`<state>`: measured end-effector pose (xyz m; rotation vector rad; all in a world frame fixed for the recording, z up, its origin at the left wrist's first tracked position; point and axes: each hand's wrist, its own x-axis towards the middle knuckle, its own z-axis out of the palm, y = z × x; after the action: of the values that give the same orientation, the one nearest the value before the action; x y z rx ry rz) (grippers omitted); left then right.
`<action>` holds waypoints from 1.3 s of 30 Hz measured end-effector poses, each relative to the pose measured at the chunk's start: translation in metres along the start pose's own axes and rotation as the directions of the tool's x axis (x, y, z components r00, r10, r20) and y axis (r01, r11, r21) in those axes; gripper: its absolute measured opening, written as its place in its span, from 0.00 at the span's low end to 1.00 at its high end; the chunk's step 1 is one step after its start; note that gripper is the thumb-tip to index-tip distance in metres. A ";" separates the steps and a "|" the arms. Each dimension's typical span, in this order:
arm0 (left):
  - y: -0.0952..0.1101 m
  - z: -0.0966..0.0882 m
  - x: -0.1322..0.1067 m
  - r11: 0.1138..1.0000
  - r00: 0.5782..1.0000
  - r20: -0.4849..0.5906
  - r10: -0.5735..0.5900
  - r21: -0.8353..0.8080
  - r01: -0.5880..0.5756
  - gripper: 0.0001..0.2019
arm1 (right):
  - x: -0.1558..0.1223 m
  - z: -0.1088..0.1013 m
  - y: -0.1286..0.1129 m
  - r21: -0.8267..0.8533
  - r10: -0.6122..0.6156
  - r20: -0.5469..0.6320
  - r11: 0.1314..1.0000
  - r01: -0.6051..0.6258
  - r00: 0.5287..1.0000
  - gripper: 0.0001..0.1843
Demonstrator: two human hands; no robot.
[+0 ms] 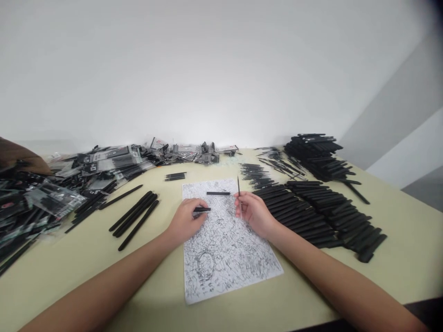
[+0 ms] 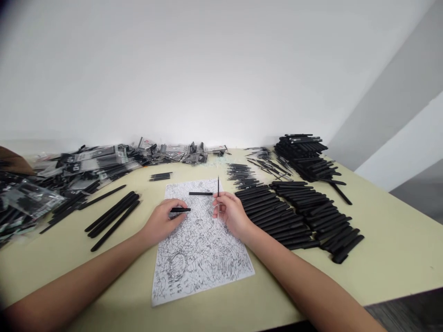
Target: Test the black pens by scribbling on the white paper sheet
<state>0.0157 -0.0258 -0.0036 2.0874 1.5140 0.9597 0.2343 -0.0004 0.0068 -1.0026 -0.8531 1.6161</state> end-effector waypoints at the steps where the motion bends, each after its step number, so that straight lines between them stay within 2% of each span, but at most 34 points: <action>1: 0.000 0.000 0.000 1.000 1.000 0.004 0.002 0.002 -0.002 0.07 | 0.000 0.000 0.002 -0.007 0.010 0.016 1.000 -0.009 1.000 0.12; 5: 0.002 -0.001 0.000 1.000 1.000 0.014 0.001 -0.001 -0.001 0.07 | -0.003 0.000 0.005 -0.119 -0.007 0.065 0.993 0.015 0.998 0.14; 7: 0.002 -0.002 0.000 1.000 1.000 0.016 -0.011 -0.018 0.012 0.07 | -0.004 -0.003 0.005 -0.288 -0.037 0.081 0.956 0.059 0.996 0.14; 8: 0.002 -0.002 0.000 0.999 1.000 0.014 -0.023 -0.034 0.024 0.08 | -0.005 -0.004 0.004 -0.396 -0.083 0.097 0.911 0.115 0.992 0.14; 10: 0.001 -0.001 -0.001 0.996 0.998 0.001 -0.057 -0.074 0.057 0.09 | -0.008 -0.008 0.004 -0.606 -0.236 0.182 0.737 0.297 0.955 0.13; 12: 0.000 0.000 -0.001 0.989 0.996 -0.019 -0.091 -0.119 0.088 0.09 | -0.011 -0.011 0.003 -0.741 -0.386 0.334 0.457 0.492 0.860 0.16; 13: 0.000 0.000 -0.001 0.986 0.994 -0.031 -0.103 -0.138 0.098 0.10 | -0.012 -0.012 0.003 -0.776 -0.423 0.411 0.302 0.554 0.807 0.17; 15: -0.001 0.001 -0.001 0.979 0.991 -0.058 -0.119 -0.172 0.107 0.10 | -0.014 -0.013 0.004 -0.799 -0.418 0.528 0.052 0.599 0.740 0.19; 17: -0.003 0.003 0.000 0.973 0.987 -0.091 -0.134 -0.202 0.113 0.10 | -0.017 -0.012 0.006 -0.794 -0.387 0.580 -0.071 0.604 0.717 0.16; 20: -0.006 0.004 0.000 0.964 0.978 -0.125 -0.165 -0.228 0.134 0.11 | -0.019 -0.010 0.010 -0.781 -0.372 0.608 -0.126 0.611 0.701 0.13; 28: -0.008 0.005 0.000 0.956 0.975 -0.129 -0.183 -0.255 0.146 0.12 | -0.020 -0.010 0.010 -0.730 -0.365 0.674 -0.198 0.654 0.642 0.12; 36: -0.006 0.004 0.000 0.963 0.987 -0.106 -0.124 -0.254 0.094 0.10 | -0.020 -0.010 0.010 -0.702 -0.332 0.707 -0.233 0.672 0.624 0.12; 39: -0.003 0.001 -0.001 0.975 0.992 -0.095 -0.088 -0.212 0.066 0.08 | -0.018 -0.011 0.009 -0.676 -0.350 0.730 -0.248 0.694 0.587 0.12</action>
<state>0.0147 -0.0255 -0.0066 1.8451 1.4634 1.1595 0.2436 -0.0191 -0.0024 -0.9149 -2.4193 0.0076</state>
